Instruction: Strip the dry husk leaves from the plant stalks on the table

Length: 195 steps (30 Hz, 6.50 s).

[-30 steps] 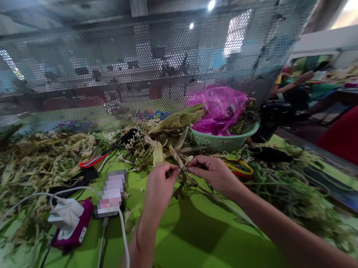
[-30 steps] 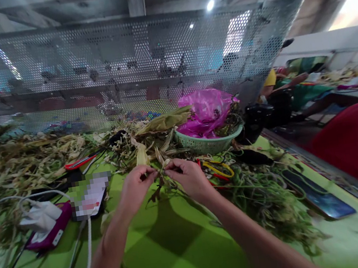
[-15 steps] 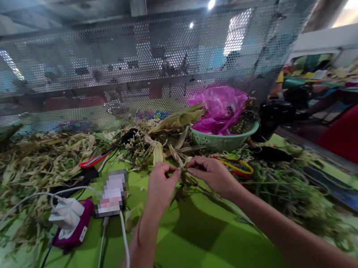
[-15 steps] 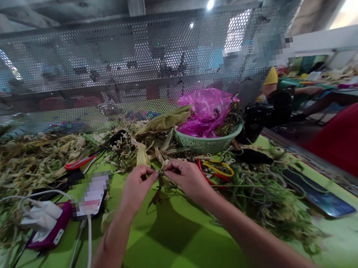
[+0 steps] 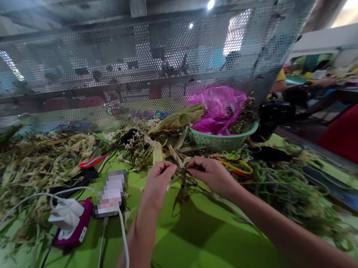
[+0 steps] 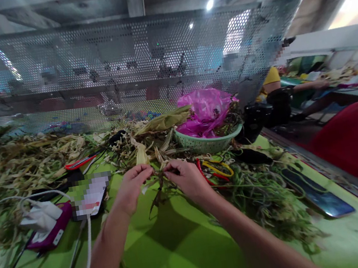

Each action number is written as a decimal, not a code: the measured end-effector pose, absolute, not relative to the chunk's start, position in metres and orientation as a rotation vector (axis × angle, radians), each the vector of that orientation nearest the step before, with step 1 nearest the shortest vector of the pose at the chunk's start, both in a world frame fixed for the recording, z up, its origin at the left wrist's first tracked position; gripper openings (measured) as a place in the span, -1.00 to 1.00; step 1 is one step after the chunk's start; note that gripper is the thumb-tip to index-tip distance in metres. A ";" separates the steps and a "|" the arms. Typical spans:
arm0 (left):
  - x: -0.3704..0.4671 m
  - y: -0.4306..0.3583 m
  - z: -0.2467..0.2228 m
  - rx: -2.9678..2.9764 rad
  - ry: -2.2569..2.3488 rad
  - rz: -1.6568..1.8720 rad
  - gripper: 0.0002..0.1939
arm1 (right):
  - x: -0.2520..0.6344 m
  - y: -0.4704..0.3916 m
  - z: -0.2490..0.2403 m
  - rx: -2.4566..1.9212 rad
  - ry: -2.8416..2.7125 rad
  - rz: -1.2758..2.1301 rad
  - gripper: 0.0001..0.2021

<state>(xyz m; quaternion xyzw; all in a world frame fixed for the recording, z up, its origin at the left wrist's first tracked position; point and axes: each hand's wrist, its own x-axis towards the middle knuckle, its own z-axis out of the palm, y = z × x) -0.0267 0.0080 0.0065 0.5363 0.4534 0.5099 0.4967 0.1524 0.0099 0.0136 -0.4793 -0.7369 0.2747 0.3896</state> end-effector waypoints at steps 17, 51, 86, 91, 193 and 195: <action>-0.030 0.013 0.001 1.373 1.052 1.145 -0.74 | 0.149 0.006 0.023 -1.193 -1.710 0.986 -0.84; -0.022 0.016 -0.008 1.482 1.022 1.212 -0.83 | 0.164 -0.001 0.042 -1.197 -2.145 0.248 -0.93; -0.018 0.011 -0.003 1.271 0.828 1.182 -0.81 | 0.157 -0.004 0.038 -1.185 -2.037 0.382 -0.93; -0.016 0.012 -0.003 1.265 0.866 1.191 -0.81 | 0.155 -0.005 0.037 -1.210 -2.110 0.291 -0.92; -0.015 0.006 0.004 1.465 0.890 1.455 -0.93 | 0.153 0.016 0.008 -1.236 -1.722 0.603 -0.95; -0.015 0.007 0.002 1.500 0.976 1.466 -0.94 | 0.154 0.015 0.008 -1.275 -1.795 0.480 -0.95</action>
